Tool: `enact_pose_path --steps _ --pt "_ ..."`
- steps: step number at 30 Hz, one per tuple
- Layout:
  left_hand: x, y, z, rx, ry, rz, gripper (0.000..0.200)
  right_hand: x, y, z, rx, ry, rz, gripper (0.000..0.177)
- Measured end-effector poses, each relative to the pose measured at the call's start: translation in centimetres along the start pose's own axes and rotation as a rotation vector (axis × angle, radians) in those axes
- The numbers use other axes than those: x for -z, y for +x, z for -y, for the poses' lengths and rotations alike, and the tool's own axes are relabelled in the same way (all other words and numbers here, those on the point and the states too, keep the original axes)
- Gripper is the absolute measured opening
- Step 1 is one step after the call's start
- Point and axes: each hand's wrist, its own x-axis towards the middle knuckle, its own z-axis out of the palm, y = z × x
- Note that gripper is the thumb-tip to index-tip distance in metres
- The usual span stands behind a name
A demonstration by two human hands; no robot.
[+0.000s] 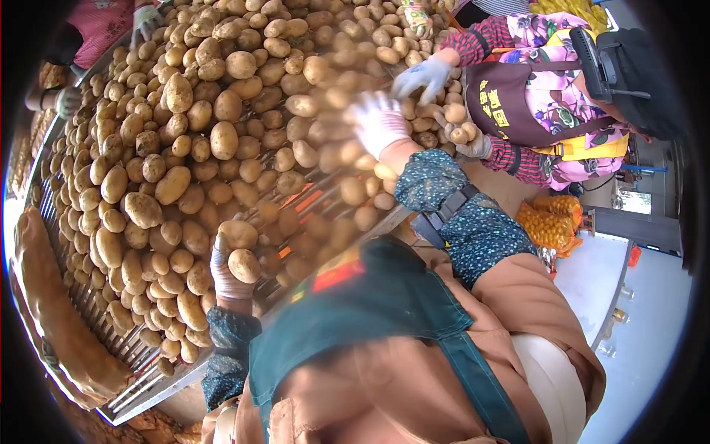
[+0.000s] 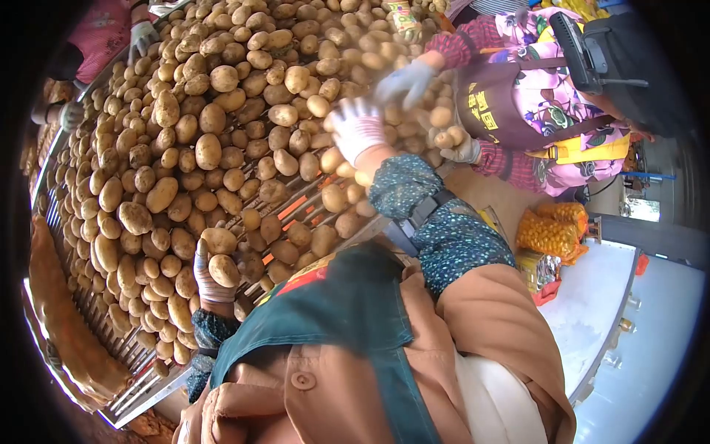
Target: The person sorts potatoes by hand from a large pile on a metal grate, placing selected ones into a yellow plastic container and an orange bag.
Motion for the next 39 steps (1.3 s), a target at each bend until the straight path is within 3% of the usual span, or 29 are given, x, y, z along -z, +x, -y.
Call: enact_pose_path --steps 2,4,5,7,8,10,11,14,15,18,20,22,24,25,27,32,36,39 --pt "0.2 -0.4 -0.1 0.012 -0.033 0.004 0.064 -1.4 -0.9 -0.1 -0.025 -0.010 -0.275 0.035" --pt "0.3 -0.6 0.4 0.009 -0.072 -0.053 0.060 2.9 -1.2 3.0 0.157 0.064 0.144 0.036" --pt "0.4 -0.6 0.6 0.008 -0.090 -0.078 0.058 1.2 -2.0 3.5 0.262 0.213 0.099 0.045" --pt "0.8 -0.5 1.1 0.032 -0.102 -0.022 0.056 0.8 -3.0 7.1 0.078 0.269 0.276 0.062" --pt "0.9 -0.5 1.2 0.045 -0.105 0.005 0.055 2.0 -3.6 8.6 0.106 0.159 0.295 0.065" --pt "-0.5 -0.4 1.9 0.031 -0.076 -0.079 0.056 -1.9 -3.9 8.9 0.182 0.337 0.078 0.066" --pt "-1.2 -0.5 2.0 0.034 -0.061 -0.089 0.056 -4.0 -3.5 8.8 0.221 0.425 0.083 0.065" --pt "-0.8 -0.2 1.8 0.074 -0.025 -0.038 0.057 -1.8 -5.6 7.9 0.613 0.170 0.472 0.063" --pt "-0.7 -0.2 1.7 0.070 -0.014 -0.022 0.058 -2.7 -7.5 7.2 0.635 0.167 0.269 0.058" --pt "-0.4 -0.7 1.5 0.043 -0.026 -0.040 0.061 -1.9 -8.9 5.4 0.492 0.097 0.154 0.054" --pt "-0.4 -1.1 1.3 0.028 -0.039 -0.094 0.064 -1.0 -8.9 4.5 0.343 0.038 0.006 0.041" --pt "-0.4 -1.4 1.2 0.020 -0.043 -0.175 0.065 0.3 -8.1 2.5 0.152 0.218 -0.224 0.040" --pt "-0.2 -1.8 0.9 0.040 -0.061 -0.135 0.065 1.2 -7.8 -0.1 -0.013 0.488 -0.166 0.041" --pt "-0.5 -2.1 0.8 0.037 -0.060 -0.123 0.065 0.0 -8.4 -1.0 0.023 0.459 -0.364 0.036" --pt "-0.5 -2.0 0.8 0.014 -0.054 -0.068 0.063 -0.2 -10.0 -2.4 0.122 0.388 -0.288 0.037" --pt "-0.6 -2.5 1.7 0.064 -0.082 -0.176 0.060 -0.1 -13.7 -0.1 0.578 0.283 -0.213 0.032" --pt "0.8 -2.4 2.5 0.131 -0.078 -0.151 0.063 -3.2 -8.1 0.1 0.339 0.320 -0.264 0.040" --pt "0.5 -2.1 2.9 0.152 -0.034 -0.120 0.061 -2.6 -4.0 1.0 0.365 0.181 0.080 0.040"
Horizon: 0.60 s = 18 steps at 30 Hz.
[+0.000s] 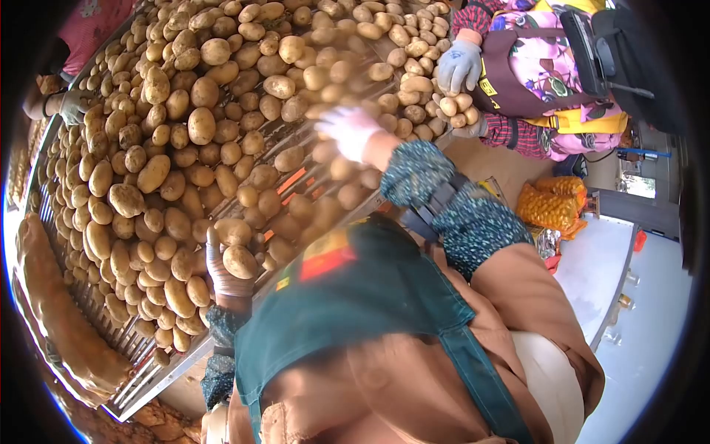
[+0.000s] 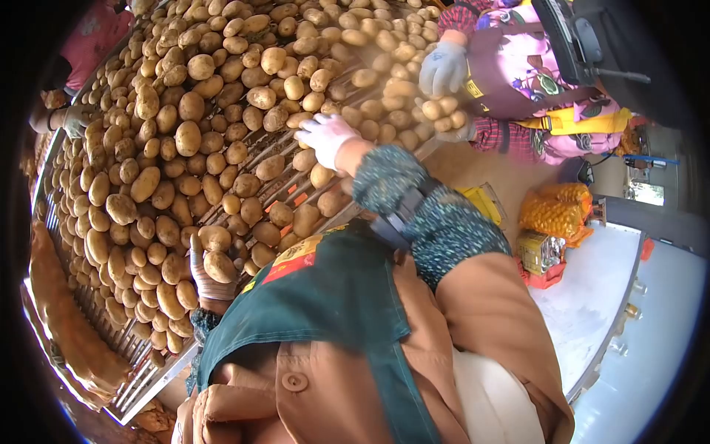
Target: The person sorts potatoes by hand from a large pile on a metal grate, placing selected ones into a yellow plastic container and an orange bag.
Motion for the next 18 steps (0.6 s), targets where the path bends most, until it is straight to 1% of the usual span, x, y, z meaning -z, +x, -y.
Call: enact_pose_path --steps 1,2,4,7,8,9,10,11,12,13,15,17,18 --pt "-0.1 0.2 0.2 0.001 0.015 0.013 0.061 0.4 1.0 -0.1 -0.010 -0.055 0.141 0.039" --pt "-0.5 0.3 0.6 -0.037 0.023 -0.020 0.059 1.0 1.9 -0.3 -0.057 -0.049 0.175 0.039" --pt "-0.9 -0.1 0.8 -0.040 0.046 -0.017 0.059 2.1 3.0 -0.5 -0.147 -0.037 0.250 0.040" --pt "-0.8 -0.8 0.7 -0.040 0.044 -0.015 0.061 4.0 1.5 -2.4 -0.268 0.170 0.081 0.044" --pt "-0.5 -1.1 0.8 -0.041 0.032 -0.015 0.062 3.7 0.0 -3.4 -0.406 0.575 0.025 0.046" --pt "-0.3 -1.4 1.0 -0.042 0.024 0.004 0.063 3.5 -1.6 -4.5 -0.537 0.975 -0.087 0.048" --pt "0.0 -1.7 1.1 -0.041 0.017 0.021 0.063 0.5 -2.7 -6.6 -0.442 1.032 -0.409 0.045" --pt "0.2 -2.0 1.2 -0.039 0.013 0.038 0.064 3.0 -4.9 -6.0 -0.660 1.564 -0.320 0.042" --pt "0.6 -2.0 1.4 -0.058 0.008 0.074 0.065 3.7 -7.0 -5.9 -0.613 1.778 -0.401 0.041" --pt "0.8 -1.8 1.6 -0.052 0.005 0.083 0.065 4.6 -8.8 -5.5 -0.679 1.867 -0.391 0.042" --pt "1.4 -1.7 2.1 -0.041 -0.002 0.091 0.064 5.5 -11.8 -4.2 -0.664 1.960 -0.279 0.034" --pt "2.3 -1.5 2.2 -0.021 -0.022 0.060 0.062 2.1 -13.9 -4.1 -0.494 1.927 -0.162 0.021" --pt "2.5 -1.3 2.2 -0.018 -0.031 0.041 0.061 2.2 -13.8 -2.2 -0.595 1.593 -0.091 0.010"
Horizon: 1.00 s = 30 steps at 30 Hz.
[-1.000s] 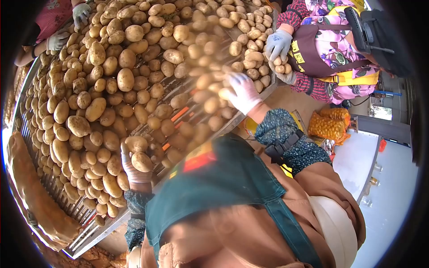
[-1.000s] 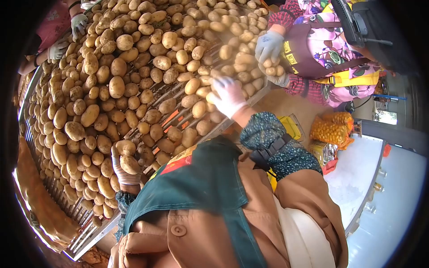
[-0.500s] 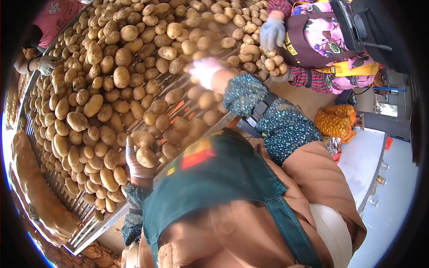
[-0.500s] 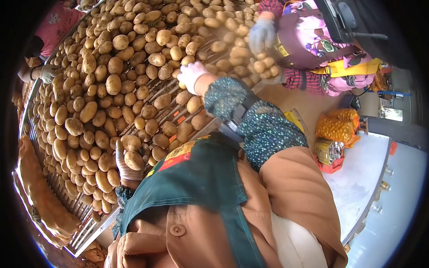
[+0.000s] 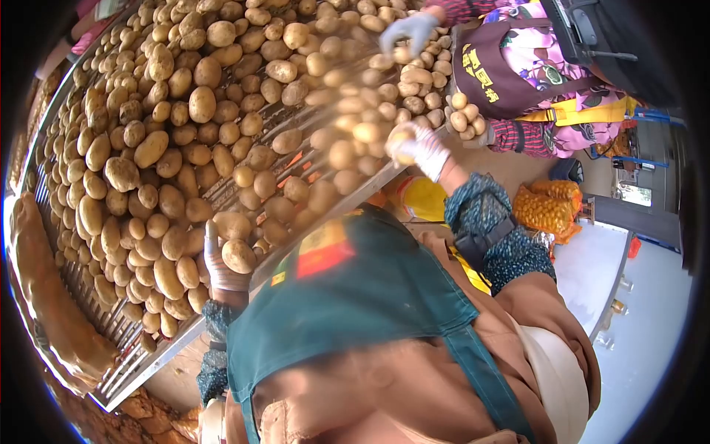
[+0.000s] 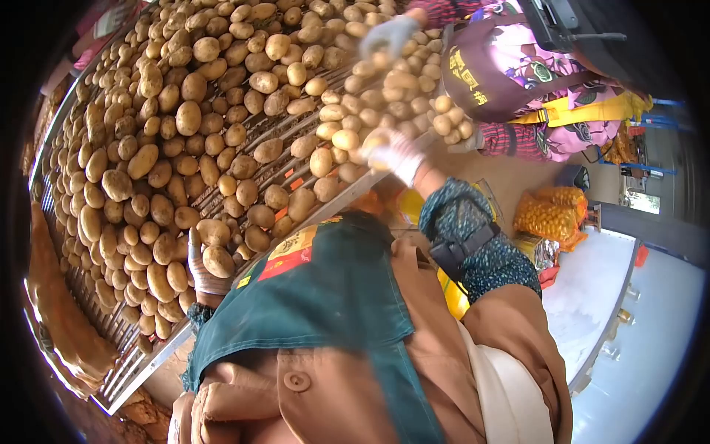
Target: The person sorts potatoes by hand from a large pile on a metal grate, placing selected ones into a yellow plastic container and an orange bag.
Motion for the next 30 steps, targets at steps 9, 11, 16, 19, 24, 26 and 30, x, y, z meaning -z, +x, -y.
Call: enact_pose_path --steps 9,11,16,19,24,26,30 --pt "-0.6 -0.3 0.8 -0.022 0.004 -0.040 0.064 -14.5 1.3 -2.0 0.514 -1.613 0.435 0.024" --pt "-0.2 -0.6 1.0 -0.038 0.019 -0.043 0.068 -16.5 1.7 -1.0 0.353 -1.799 0.544 0.028" --pt "2.0 -1.1 0.9 0.005 0.009 0.087 0.069 -15.9 3.9 -1.2 0.572 -1.810 0.506 0.018" --pt "1.0 -2.6 1.3 -0.076 0.068 -0.077 0.067 -13.2 5.3 2.7 0.382 -1.539 0.167 0.026" --pt "0.1 -3.2 1.8 -0.141 0.037 -0.160 0.063 -8.4 7.5 2.5 0.038 0.005 0.225 0.033" --pt "-0.2 -2.8 2.1 -0.152 0.016 -0.156 0.060 -7.9 4.9 4.1 -0.058 0.340 0.406 0.035" --pt "-0.2 -1.1 2.7 -0.110 0.042 -0.076 0.061 -7.4 0.4 3.5 -0.105 0.685 0.460 0.046"
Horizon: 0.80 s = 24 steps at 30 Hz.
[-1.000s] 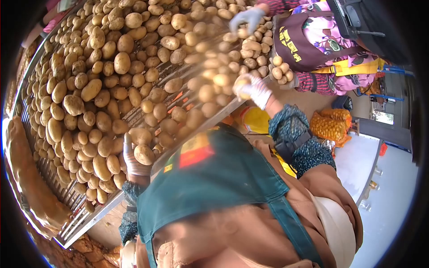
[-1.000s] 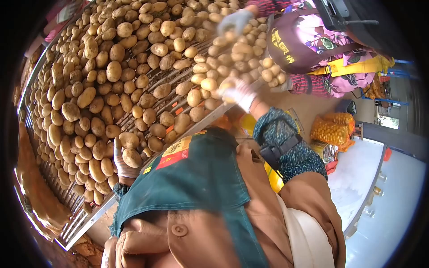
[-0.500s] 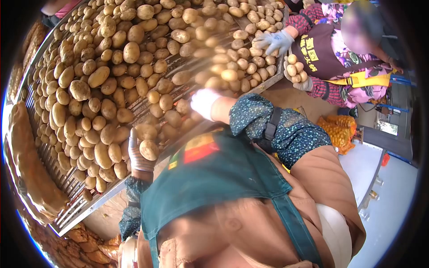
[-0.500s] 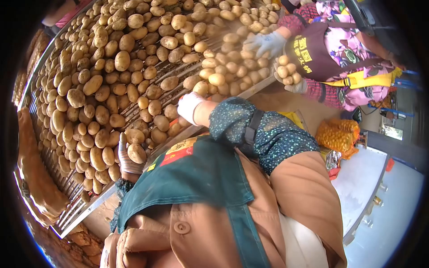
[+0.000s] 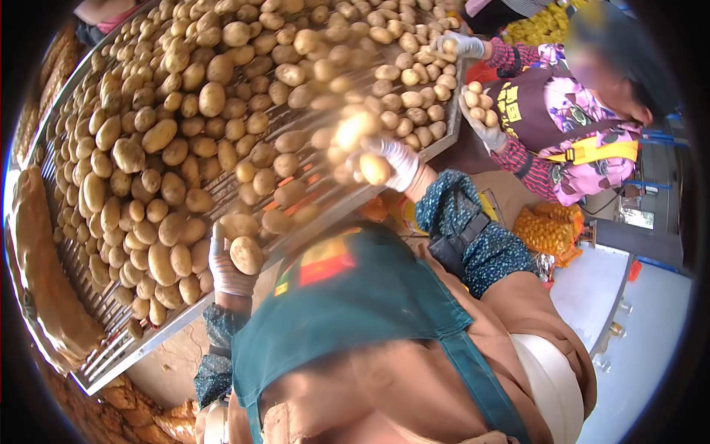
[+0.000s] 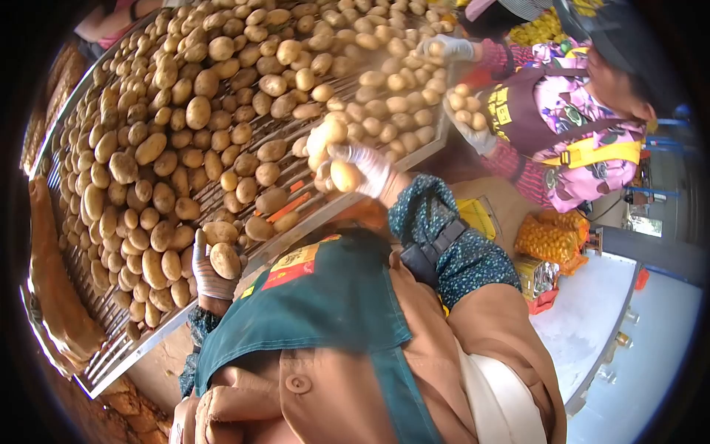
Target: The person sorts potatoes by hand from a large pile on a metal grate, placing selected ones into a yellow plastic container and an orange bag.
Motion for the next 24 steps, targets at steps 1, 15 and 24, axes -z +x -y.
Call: enact_pose_path --steps 1,15,24 --pt "-2.2 -0.1 0.3 0.012 -0.009 -0.008 0.062 0.0 -1.0 -0.2 0.010 0.015 -0.023 0.048" --pt "-19.2 6.9 13.1 0.451 0.161 0.435 0.061 9.1 -19.7 -6.3 -0.034 0.177 -0.517 0.048" --pt "-23.1 9.9 32.6 0.889 0.398 0.431 0.050 19.7 -33.1 -12.5 0.172 0.514 -1.000 0.029"
